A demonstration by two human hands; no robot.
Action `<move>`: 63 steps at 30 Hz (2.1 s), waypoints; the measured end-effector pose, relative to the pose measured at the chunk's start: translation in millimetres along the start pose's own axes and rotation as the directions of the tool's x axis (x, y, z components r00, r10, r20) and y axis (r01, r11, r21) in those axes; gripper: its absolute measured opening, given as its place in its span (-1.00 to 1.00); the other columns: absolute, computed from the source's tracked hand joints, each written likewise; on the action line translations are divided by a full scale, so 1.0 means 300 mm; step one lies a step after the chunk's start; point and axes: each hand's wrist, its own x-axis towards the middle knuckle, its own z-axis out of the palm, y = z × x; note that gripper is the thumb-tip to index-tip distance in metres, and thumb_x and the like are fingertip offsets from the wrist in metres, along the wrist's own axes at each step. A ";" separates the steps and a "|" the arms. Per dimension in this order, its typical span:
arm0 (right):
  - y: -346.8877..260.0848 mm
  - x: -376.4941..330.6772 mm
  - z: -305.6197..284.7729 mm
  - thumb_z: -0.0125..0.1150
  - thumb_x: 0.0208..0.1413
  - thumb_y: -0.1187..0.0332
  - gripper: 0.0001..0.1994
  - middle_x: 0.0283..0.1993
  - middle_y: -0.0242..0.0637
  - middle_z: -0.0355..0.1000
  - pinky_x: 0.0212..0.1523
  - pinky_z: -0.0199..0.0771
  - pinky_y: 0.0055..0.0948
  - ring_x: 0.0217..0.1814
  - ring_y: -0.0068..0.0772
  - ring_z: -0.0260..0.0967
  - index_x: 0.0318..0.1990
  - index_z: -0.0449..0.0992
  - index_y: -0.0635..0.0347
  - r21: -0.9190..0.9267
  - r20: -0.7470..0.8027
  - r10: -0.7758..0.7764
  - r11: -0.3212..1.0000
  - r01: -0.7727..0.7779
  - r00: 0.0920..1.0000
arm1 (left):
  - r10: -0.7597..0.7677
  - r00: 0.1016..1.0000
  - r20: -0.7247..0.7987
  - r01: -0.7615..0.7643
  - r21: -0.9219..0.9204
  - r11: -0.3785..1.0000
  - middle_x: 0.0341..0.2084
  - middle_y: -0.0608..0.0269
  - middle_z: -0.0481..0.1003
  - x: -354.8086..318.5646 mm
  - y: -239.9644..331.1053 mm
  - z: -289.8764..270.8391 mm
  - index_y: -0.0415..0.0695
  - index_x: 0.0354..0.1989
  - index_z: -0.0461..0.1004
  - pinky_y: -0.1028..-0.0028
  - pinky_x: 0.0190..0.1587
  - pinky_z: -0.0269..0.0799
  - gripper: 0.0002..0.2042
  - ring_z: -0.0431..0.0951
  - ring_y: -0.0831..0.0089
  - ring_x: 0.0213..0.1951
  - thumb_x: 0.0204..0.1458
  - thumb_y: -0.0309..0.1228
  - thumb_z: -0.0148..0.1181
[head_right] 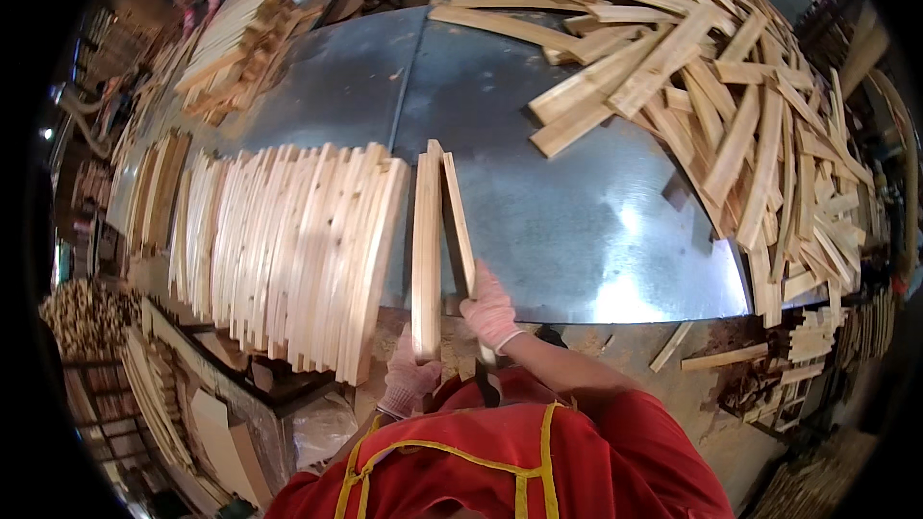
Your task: The person repeatedly picks up thin wooden planks from a large pile on a metal table and stacks them into neat, aligned piles. The person wears gloves and uses both hands to handle the planks, occasionally adjusting the stacks to keep them organized.
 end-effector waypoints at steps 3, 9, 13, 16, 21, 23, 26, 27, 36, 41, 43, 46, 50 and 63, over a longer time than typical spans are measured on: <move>-0.106 0.003 0.162 0.27 0.13 0.21 -0.08 0.57 0.16 0.10 0.58 0.11 -0.24 0.62 0.08 0.07 0.58 -0.04 0.33 -0.110 0.132 -0.024 0.993 0.039 0.991 | 0.030 0.989 -0.145 0.042 0.465 0.884 0.39 -0.10 0.29 -0.071 -0.029 -0.077 -0.21 0.49 0.18 0.10 0.45 0.19 -0.07 0.29 0.00 0.41 -0.02 -0.05 0.46; -0.217 0.115 0.121 0.39 0.12 0.09 -0.03 0.52 0.12 0.23 0.53 0.19 -0.32 0.55 -0.10 0.21 0.58 0.01 0.32 0.121 0.522 -0.144 0.988 0.094 0.841 | 0.189 0.941 -0.280 0.068 0.705 0.706 0.52 -0.09 0.12 0.049 -0.161 -0.138 -0.19 0.55 0.10 -0.02 0.54 -0.02 -0.03 0.05 -0.07 0.54 -0.01 -0.04 0.40; -0.122 0.261 -0.117 0.43 0.13 0.14 -0.13 0.37 -0.09 0.44 0.41 0.34 -0.38 0.34 -0.31 0.40 0.54 0.17 0.26 0.513 0.374 -0.234 0.858 0.010 0.897 | 0.181 0.941 -0.286 0.103 0.752 0.651 0.52 -0.07 0.12 0.134 -0.082 -0.164 -0.19 0.53 0.15 0.01 0.55 -0.03 -0.02 0.05 -0.08 0.54 -0.07 -0.05 0.45; -0.019 0.368 -0.483 0.41 0.15 0.14 -0.24 0.23 -0.22 0.52 0.29 0.42 -0.38 0.19 -0.39 0.47 0.46 0.30 0.27 0.762 -0.039 -0.093 0.642 0.090 0.995 | 0.337 0.917 -0.212 -0.053 0.773 0.632 0.50 -0.06 0.15 0.242 0.084 -0.126 -0.19 0.51 0.19 0.01 0.54 0.00 -0.02 0.07 -0.07 0.52 -0.11 -0.08 0.49; 0.233 0.762 -0.965 0.37 0.14 0.11 -0.47 -0.16 -0.25 0.53 -0.16 0.47 -0.32 -0.18 -0.38 0.45 0.17 0.48 0.24 0.685 -0.517 0.280 0.702 0.195 0.809 | 0.541 0.840 -0.023 -0.376 0.694 0.614 0.39 -0.01 0.26 0.628 0.534 0.064 -0.13 0.46 0.26 -0.05 0.47 0.11 -0.15 0.17 -0.10 0.46 -0.04 -0.12 0.44; 0.236 0.855 -1.091 0.36 0.14 0.10 -0.49 -0.22 -0.25 0.52 -0.25 0.44 -0.29 -0.24 -0.36 0.43 0.13 0.48 0.23 0.709 -0.446 0.351 0.700 0.086 0.823 | 0.600 0.800 0.007 -0.447 0.674 0.588 0.38 -0.02 0.27 0.851 0.667 0.170 -0.11 0.46 0.26 -0.02 0.46 0.14 -0.18 0.18 -0.08 0.45 -0.01 -0.14 0.41; 0.236 0.961 -1.197 0.37 0.12 0.07 -0.47 -0.19 -0.21 0.54 -0.28 0.45 -0.26 -0.28 -0.32 0.44 0.15 0.49 0.19 0.781 -0.458 0.333 0.594 0.193 0.824 | 0.560 0.823 0.098 -0.516 0.544 0.662 0.43 -0.04 0.21 1.168 0.903 0.311 -0.09 0.48 0.23 0.04 0.44 0.17 -0.21 0.13 0.02 0.48 0.05 -0.16 0.38; 0.157 0.964 -1.195 0.34 0.18 0.14 -0.53 -0.14 -0.21 0.56 -0.26 0.48 -0.28 -0.19 -0.35 0.48 0.17 0.49 0.17 0.721 -0.441 0.385 0.690 0.065 0.810 | 0.508 0.860 0.040 -0.444 0.550 0.708 0.40 -0.06 0.25 1.250 0.932 0.344 -0.11 0.47 0.23 0.06 0.42 0.21 -0.22 0.19 0.01 0.45 0.07 -0.15 0.38; 0.342 0.474 -1.085 0.32 0.28 0.37 -0.43 0.20 -0.21 0.53 0.21 0.52 -0.43 0.17 -0.40 0.50 0.40 0.34 0.31 0.876 -0.082 0.221 0.481 -0.035 0.972 | 0.096 0.795 0.598 0.106 -0.294 0.950 0.00 0.06 0.63 1.000 0.819 0.522 -0.30 0.23 0.49 0.36 0.12 0.51 -0.46 0.61 0.39 0.00 0.11 -0.34 0.46; 0.306 0.226 -1.027 0.45 0.17 0.27 -0.42 0.13 -0.22 0.59 0.06 0.56 -0.40 0.08 -0.42 0.53 0.30 0.45 0.30 0.572 0.193 0.317 0.732 -0.369 0.929 | -0.041 0.807 0.589 0.196 -0.203 0.959 -0.23 0.21 0.66 0.570 0.626 0.471 -0.28 0.01 0.60 0.36 -0.11 0.57 -0.63 0.63 0.45 -0.20 0.13 -0.27 0.33; 0.291 0.208 -0.977 0.46 0.16 0.23 -0.41 0.08 -0.21 0.61 0.06 0.56 -0.37 0.06 -0.40 0.54 0.29 0.45 0.27 0.485 0.206 0.232 0.819 -0.305 0.951 | -0.083 0.818 0.569 0.215 -0.168 0.962 -0.30 0.23 0.65 0.470 0.709 0.386 -0.28 -0.04 0.60 0.36 -0.17 0.57 -0.64 0.63 0.45 -0.28 0.12 -0.24 0.30; 0.239 0.134 -0.834 0.42 0.14 0.08 -0.38 0.03 -0.07 0.63 0.09 0.55 -0.29 0.05 -0.23 0.58 0.26 0.47 0.27 0.332 0.170 0.236 0.900 -0.281 0.957 | -0.066 0.908 0.413 0.195 -0.278 0.941 -0.37 0.23 0.64 0.356 0.643 0.286 -0.29 -0.11 0.61 0.36 -0.20 0.55 -0.63 0.62 0.44 -0.32 0.10 -0.20 0.31; 0.163 -0.035 -0.509 0.29 0.11 -0.13 -0.28 0.06 0.21 0.58 0.18 0.54 -0.11 0.17 0.17 0.55 0.25 0.47 0.31 -0.257 0.229 0.239 0.950 -0.178 0.944 | -0.094 0.979 0.183 0.116 -0.115 0.987 -0.44 0.04 0.57 0.155 0.442 0.166 -0.20 -0.28 0.57 0.27 -0.25 0.47 -0.56 0.53 0.31 -0.39 0.08 0.01 0.37; -0.103 -0.001 0.054 0.31 0.16 0.03 -0.47 -0.10 0.01 0.63 0.02 0.59 -0.16 0.00 0.04 0.60 0.19 0.44 0.12 -0.124 0.693 -0.443 0.704 0.699 0.569 | 0.475 0.843 -0.252 -0.271 0.563 0.781 0.30 0.02 0.38 -0.094 0.078 0.017 -0.07 0.45 0.30 -0.01 0.32 0.29 -0.21 0.37 -0.08 0.28 0.01 -0.09 0.38</move>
